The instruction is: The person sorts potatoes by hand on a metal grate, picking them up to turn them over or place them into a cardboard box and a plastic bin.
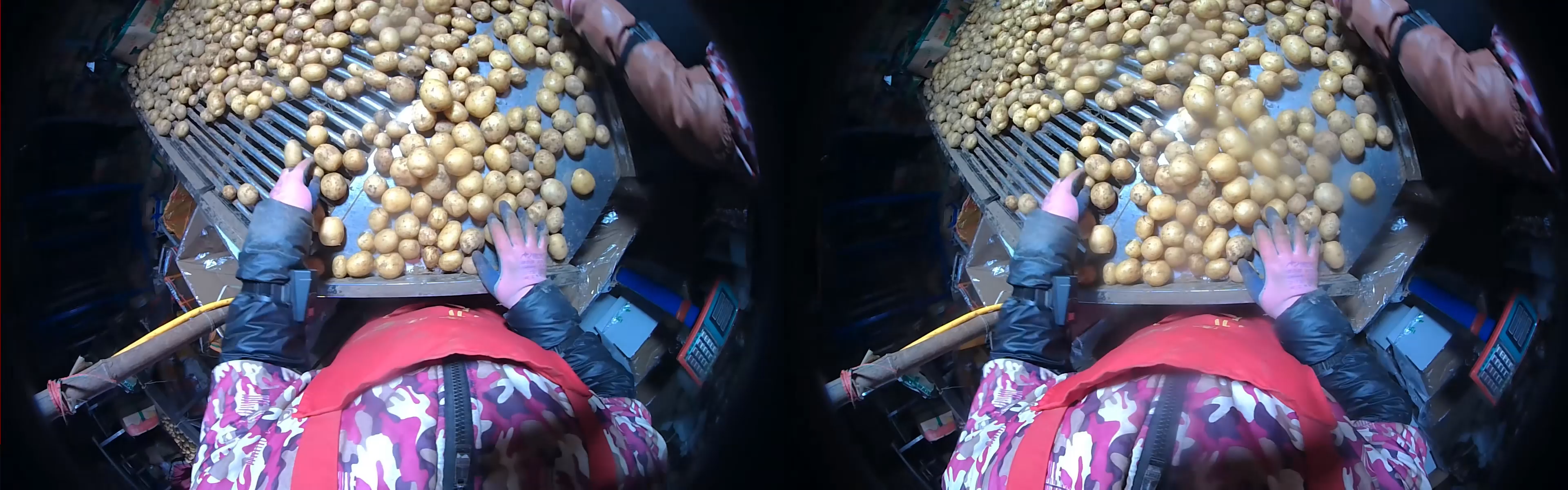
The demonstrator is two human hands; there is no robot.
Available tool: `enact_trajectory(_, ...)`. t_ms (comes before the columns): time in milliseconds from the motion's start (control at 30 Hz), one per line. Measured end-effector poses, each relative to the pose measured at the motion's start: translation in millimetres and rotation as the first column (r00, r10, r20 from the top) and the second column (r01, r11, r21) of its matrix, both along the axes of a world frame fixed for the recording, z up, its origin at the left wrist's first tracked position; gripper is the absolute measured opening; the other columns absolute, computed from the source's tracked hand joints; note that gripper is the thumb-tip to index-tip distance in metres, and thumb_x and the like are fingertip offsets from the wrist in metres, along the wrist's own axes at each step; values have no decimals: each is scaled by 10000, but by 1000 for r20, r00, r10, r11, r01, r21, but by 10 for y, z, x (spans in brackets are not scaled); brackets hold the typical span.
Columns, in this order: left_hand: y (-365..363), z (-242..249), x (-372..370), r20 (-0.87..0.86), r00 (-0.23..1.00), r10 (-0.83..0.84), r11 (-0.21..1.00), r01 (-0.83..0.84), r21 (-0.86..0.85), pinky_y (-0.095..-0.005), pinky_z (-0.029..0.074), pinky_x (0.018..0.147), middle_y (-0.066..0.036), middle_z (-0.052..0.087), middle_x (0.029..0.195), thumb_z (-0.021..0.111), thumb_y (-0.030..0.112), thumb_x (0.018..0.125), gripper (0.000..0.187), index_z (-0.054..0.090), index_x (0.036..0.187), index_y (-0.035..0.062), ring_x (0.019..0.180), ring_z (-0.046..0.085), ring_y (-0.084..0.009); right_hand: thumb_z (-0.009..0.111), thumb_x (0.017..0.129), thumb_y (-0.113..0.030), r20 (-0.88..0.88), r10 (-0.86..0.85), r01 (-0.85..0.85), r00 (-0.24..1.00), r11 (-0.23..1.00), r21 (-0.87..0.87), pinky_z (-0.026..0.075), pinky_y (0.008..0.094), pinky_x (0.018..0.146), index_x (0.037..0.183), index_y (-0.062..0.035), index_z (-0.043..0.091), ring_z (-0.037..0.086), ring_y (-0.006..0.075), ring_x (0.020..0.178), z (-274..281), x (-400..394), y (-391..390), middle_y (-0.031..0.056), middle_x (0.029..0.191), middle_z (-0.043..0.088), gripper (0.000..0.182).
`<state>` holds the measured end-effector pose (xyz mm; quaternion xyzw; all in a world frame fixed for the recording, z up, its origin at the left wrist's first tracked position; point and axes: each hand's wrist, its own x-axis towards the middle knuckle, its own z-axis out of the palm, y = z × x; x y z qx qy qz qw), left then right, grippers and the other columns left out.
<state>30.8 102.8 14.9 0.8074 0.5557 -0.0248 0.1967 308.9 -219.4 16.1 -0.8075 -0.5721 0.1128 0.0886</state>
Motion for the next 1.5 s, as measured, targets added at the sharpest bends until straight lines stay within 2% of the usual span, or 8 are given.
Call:
enact_trajectory(533,234,523,1377,-111,901,-419,869,434,239,-490,533,978,-243,666,1223,639,119,935,524,577,1452,177,1127,667,-433,699,882,-460,0,6,-6,1000,996,90,284,667,1162,1409,-108,583,456,438,1383,-35,15,-32,163,1546,484,644)
enact_trajectory(733,300,296,1981,-404,732,-548,819,567,-85,-488,548,1001,-243,696,1225,543,165,965,354,693,1283,122,1174,683,-378,713,864,-467,-5,16,-15,1000,995,98,326,672,1124,1359,-120,590,479,428,1359,-13,48,-35,149,1529,500,617)
enact_trajectory(900,412,101,1509,154,927,-341,940,340,34,-465,574,920,-198,728,1173,642,190,961,340,686,1282,89,1074,717,-341,720,860,-469,-52,12,-6,999,993,114,341,677,1107,1373,-129,582,491,436,1346,48,72,-48,157,1538,496,631)
enact_trajectory(1000,261,-16,987,744,596,303,864,158,-478,-335,569,826,-102,716,1117,629,264,1020,429,617,1366,9,960,690,-203,723,870,-462,-113,-3,18,994,991,132,331,675,1126,1410,-136,570,476,447,1371,-2,82,-100,183,1556,474,649)
enact_trajectory(1100,-594,336,602,574,199,794,539,207,-817,-246,557,772,-91,698,1118,637,327,1029,535,541,1446,6,944,671,-167,722,887,-457,-129,-100,130,987,960,247,298,664,1164,1470,-128,537,434,453,1425,-127,142,-49,210,1578,446,695)
enact_trajectory(1200,-1254,257,170,464,290,837,429,179,-885,-246,559,649,-83,663,1120,587,449,1053,556,549,1453,65,887,664,-176,701,912,-497,-138,-175,209,975,929,305,223,633,1220,1551,-100,445,347,451,1497,-39,413,404,247,1612,388,795)
enact_trajectory(1233,-1402,411,162,247,228,942,163,331,-929,-258,602,702,-102,658,1206,615,450,1042,566,549,1435,48,962,675,-195,694,914,-514,-144,-193,231,971,916,328,212,627,1229,1566,-95,422,333,449,1507,-23,502,649,252,1617,378,821)
enact_trajectory(1500,-1795,209,-28,196,168,966,108,425,-899,-342,651,810,-109,620,1229,574,361,1083,494,491,1490,94,1000,664,-222,582,938,-645,-201,53,-45,978,998,44,142,729,1211,1615,-118,344,215,448,1562,5,-465,2249,219,1646,357,890)
